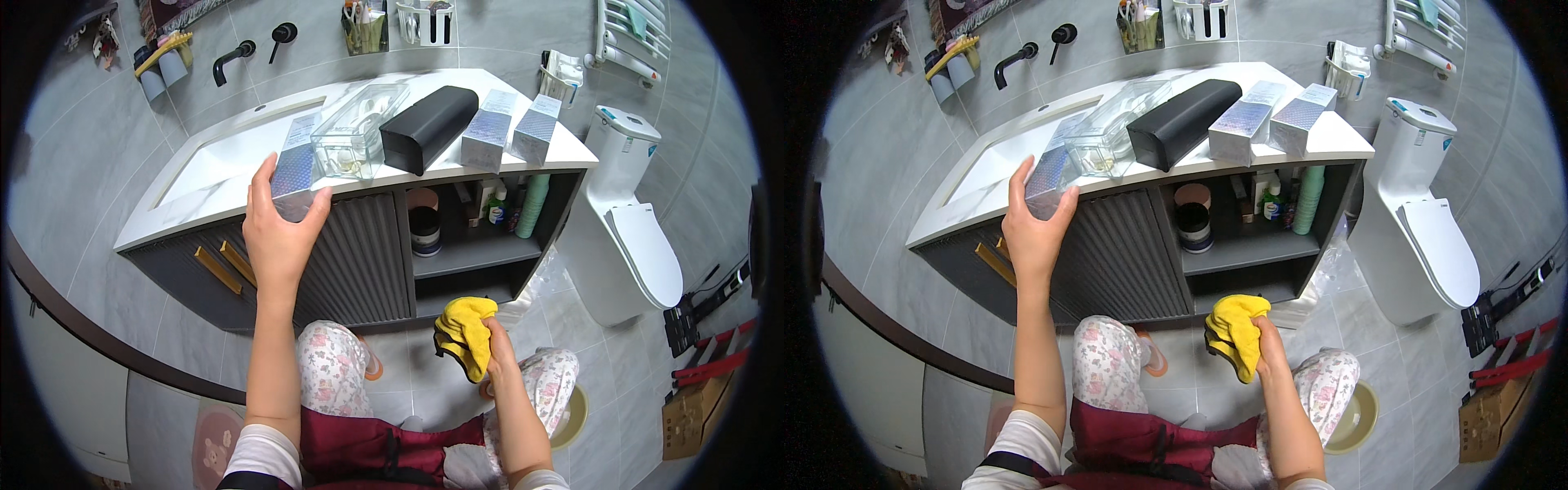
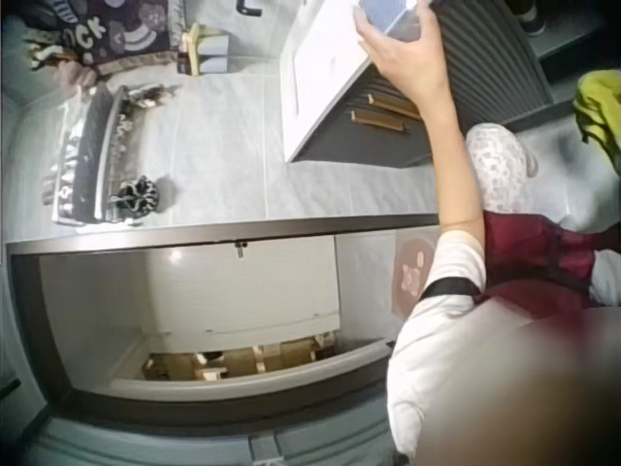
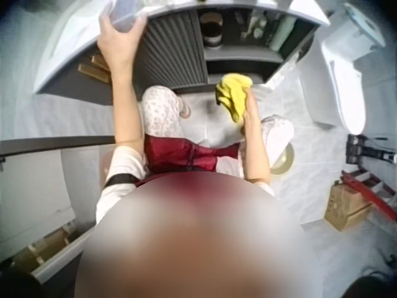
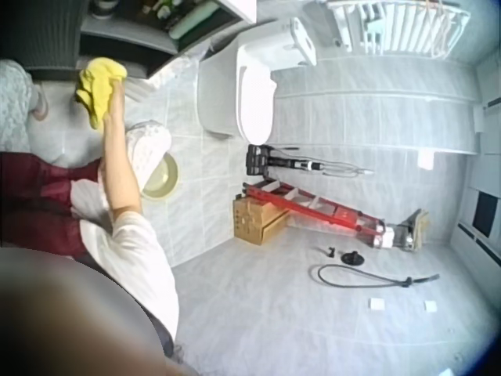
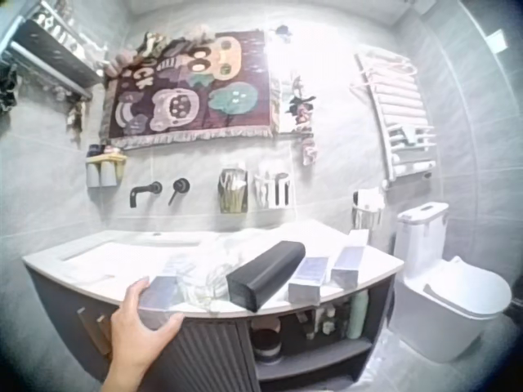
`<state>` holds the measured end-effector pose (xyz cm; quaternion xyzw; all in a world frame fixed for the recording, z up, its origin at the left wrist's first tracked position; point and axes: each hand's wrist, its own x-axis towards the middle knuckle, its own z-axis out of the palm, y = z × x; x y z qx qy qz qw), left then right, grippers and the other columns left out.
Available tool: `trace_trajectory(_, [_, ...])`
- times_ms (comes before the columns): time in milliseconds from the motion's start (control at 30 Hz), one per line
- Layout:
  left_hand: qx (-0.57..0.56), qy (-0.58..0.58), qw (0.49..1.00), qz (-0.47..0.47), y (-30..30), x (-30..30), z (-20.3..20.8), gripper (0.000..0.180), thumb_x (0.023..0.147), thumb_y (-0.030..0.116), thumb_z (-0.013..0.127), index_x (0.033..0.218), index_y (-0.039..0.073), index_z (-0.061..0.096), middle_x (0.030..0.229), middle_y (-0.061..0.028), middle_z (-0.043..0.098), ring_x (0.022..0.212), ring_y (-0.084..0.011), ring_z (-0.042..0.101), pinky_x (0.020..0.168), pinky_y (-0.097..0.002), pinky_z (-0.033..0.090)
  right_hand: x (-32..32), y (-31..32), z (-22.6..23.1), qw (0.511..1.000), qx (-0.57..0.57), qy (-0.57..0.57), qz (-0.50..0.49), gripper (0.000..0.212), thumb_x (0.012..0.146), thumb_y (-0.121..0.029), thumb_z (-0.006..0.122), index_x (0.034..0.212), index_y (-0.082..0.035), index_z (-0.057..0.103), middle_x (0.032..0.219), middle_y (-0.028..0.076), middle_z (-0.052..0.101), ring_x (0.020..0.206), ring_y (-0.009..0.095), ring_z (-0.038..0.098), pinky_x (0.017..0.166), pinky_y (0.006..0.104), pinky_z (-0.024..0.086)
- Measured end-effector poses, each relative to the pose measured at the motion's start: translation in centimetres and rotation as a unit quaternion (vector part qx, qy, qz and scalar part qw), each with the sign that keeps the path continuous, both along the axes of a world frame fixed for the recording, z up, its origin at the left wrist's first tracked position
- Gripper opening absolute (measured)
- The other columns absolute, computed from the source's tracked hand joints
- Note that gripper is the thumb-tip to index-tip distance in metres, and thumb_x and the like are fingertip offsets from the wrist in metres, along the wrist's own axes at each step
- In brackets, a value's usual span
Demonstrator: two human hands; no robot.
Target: The person sits on the bathroom floor and wipes various items inside a vanity cabinet using a yellow cloth. They clean a black rectangular object, a silver box, a clear plastic organizer, and the cabinet's interior shelves and door. The person handles items one by one, wiping them thoroughly before placing them back.
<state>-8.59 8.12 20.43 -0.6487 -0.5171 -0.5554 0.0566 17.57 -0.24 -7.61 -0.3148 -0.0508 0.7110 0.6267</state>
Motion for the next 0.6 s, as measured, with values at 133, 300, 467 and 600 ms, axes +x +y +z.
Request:
trace_trajectory(133, [0.009, -0.047, 0.999, 0.013, 0.3, -1.0, -0.8, 0.048, 0.069, 0.021, 0.070, 0.110, 0.003, 0.051, 0.081, -0.0164, 0.064, 0.074, -0.0263, 0.064, 0.069, -0.0328, 0.049, -0.3, 0.1, 0.3, 0.998, 0.011, 0.054, -0.014, 0.039, 0.082, -0.014, 0.043, 0.118, 0.002, 0.047, 0.112, 0.015, 0.057, 0.103, 0.029, 0.056, 0.091, 0.0397, 0.044])
trace_trajectory(300, [0.082, -0.136, 0.987, -0.019, -2.6, -2.6, -3.8, 0.047, 0.071, 0.015, 0.067, 0.112, -0.001, 0.052, 0.099, -0.0125, 0.061, 0.087, -0.0202, 0.060, 0.076, -0.0310, 0.048, -1.4, 0.0, 1.1, 0.994, 0.027, 0.101, -0.019, 0.044, 0.082, -0.025, 0.045, 0.119, 0.000, 0.049, 0.115, 0.015, 0.056, 0.105, 0.030, 0.055, 0.093, 0.0415, 0.043])
trace_trajectory(467, [0.058, -0.248, 0.965, -0.061, -9.6, -2.9, -10.9, 0.061, 0.073, 0.011, 0.060, 0.127, -0.002, 0.034, 0.120, -0.0158, 0.044, 0.111, -0.0217, 0.046, 0.093, -0.0337, 0.039, -4.5, -0.7, 3.0, 0.983, 0.061, 0.171, 0.017, 0.048, 0.084, -0.033, 0.039, 0.118, -0.002, 0.052, 0.118, 0.015, 0.055, 0.107, 0.032, 0.053, 0.096, 0.0435, 0.040])
trace_trajectory(600, [-0.136, -0.316, 0.928, -0.141, -13.5, 0.1, -17.6, 0.073, 0.073, 0.015, 0.062, 0.133, -0.002, 0.024, 0.122, -0.0151, 0.042, 0.115, -0.0245, 0.043, 0.099, -0.0351, 0.034, -7.0, -2.6, 3.6, 0.952, 0.146, 0.257, 0.082, 0.053, 0.088, -0.038, 0.036, 0.128, -0.004, 0.043, 0.129, 0.014, 0.047, 0.118, 0.030, 0.046, 0.103, 0.0432, 0.032])
